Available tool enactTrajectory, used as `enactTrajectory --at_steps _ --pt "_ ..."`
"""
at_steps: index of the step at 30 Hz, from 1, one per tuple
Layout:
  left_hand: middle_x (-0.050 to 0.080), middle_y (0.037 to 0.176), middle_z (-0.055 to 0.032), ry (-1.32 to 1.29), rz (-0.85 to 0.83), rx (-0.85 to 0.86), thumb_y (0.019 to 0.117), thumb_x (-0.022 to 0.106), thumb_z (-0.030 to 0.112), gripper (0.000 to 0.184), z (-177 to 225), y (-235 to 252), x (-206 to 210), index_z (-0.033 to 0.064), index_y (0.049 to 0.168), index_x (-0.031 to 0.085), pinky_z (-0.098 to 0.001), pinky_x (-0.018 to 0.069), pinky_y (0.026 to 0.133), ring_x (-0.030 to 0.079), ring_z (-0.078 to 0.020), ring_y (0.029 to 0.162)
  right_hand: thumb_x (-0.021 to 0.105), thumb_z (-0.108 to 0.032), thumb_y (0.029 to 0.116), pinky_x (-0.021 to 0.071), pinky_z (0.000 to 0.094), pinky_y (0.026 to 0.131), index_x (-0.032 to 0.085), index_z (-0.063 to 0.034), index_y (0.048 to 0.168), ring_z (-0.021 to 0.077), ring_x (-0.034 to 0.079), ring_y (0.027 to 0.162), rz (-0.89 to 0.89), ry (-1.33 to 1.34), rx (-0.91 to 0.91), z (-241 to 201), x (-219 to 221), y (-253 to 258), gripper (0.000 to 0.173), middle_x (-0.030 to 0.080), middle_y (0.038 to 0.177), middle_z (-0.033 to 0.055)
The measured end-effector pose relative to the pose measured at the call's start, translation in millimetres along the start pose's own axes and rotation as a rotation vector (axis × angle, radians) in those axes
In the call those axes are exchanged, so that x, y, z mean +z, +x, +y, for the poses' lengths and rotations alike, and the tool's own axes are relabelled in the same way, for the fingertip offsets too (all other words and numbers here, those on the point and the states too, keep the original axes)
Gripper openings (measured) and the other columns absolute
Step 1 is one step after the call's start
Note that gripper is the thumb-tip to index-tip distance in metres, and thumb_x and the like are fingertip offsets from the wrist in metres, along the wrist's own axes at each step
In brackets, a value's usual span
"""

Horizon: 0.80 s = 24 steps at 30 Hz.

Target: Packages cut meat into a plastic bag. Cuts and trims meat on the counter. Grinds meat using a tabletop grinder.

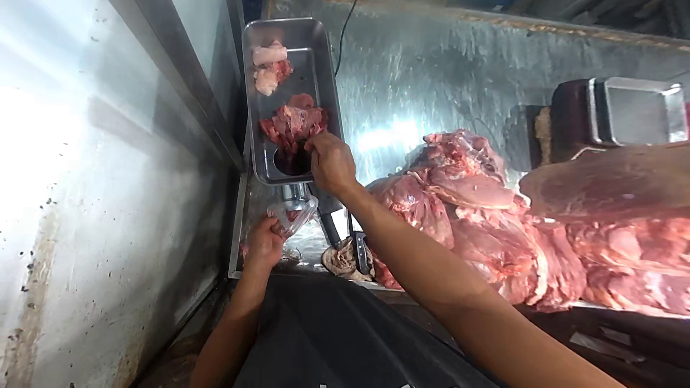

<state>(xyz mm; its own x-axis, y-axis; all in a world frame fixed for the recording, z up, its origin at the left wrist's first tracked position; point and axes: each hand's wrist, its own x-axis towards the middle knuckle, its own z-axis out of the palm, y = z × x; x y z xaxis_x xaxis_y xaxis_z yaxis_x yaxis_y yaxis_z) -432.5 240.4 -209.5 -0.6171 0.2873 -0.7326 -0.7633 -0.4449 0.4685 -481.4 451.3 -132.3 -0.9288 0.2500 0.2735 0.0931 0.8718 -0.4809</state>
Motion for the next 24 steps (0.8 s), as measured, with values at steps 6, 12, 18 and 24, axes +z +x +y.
enactTrajectory --at_steps 6,12,18,24 --pt "0.059 0.079 -0.0083 0.148 0.049 -0.146 0.1008 0.053 0.006 0.006 -36 -4 -16 0.0036 0.105 0.056 -0.0387 0.0581 0.061 0.06 -0.0198 0.063 0.051 -0.001 0.095 0.0589 0.0423 0.079 0.071 -0.0053 0.093 0.0255 0.072 0.094 0.045 0.017 -0.007 1 2 2 0.021 0.072 0.095 0.0104" --pt "0.066 0.089 -0.011 -0.07 -0.078 0.101 0.1051 0.032 0.007 0.018 -1 16 -23 0.006 0.107 0.05 -0.0462 0.0594 0.084 0.069 -0.0252 0.085 0.048 0.001 0.0969 0.0591 0.038 0.074 0.069 0.0018 0.095 0.0223 0.069 0.083 0.443 0.221 0.079 2 -11 -65 0.021 0.07 0.089 0.0137" --pt "0.066 0.096 -0.0125 0.169 -0.125 -0.19 0.1087 0.041 0.017 0.023 -33 9 -19 0.0021 0.122 0.053 -0.0459 0.0596 0.081 0.068 -0.025 0.085 0.065 -0.036 0.0986 0.0584 0.0477 0.087 0.039 -0.0012 0.149 0.0282 0.069 0.097 -0.276 0.608 0.933 -1 50 -159 0.066 0.066 0.118 0.0196" --pt "0.057 0.081 -0.012 0.333 0.19 -0.063 0.1034 0.045 0.006 0.015 -42 22 -13 -0.0005 0.117 0.047 -0.0414 0.0608 0.062 0.063 -0.0228 0.062 0.063 -0.008 0.0946 0.0622 0.0468 0.079 0.063 0.0043 0.121 0.0283 0.073 0.084 -0.336 0.749 1.197 40 80 -164 0.029 0.071 0.101 0.0203"
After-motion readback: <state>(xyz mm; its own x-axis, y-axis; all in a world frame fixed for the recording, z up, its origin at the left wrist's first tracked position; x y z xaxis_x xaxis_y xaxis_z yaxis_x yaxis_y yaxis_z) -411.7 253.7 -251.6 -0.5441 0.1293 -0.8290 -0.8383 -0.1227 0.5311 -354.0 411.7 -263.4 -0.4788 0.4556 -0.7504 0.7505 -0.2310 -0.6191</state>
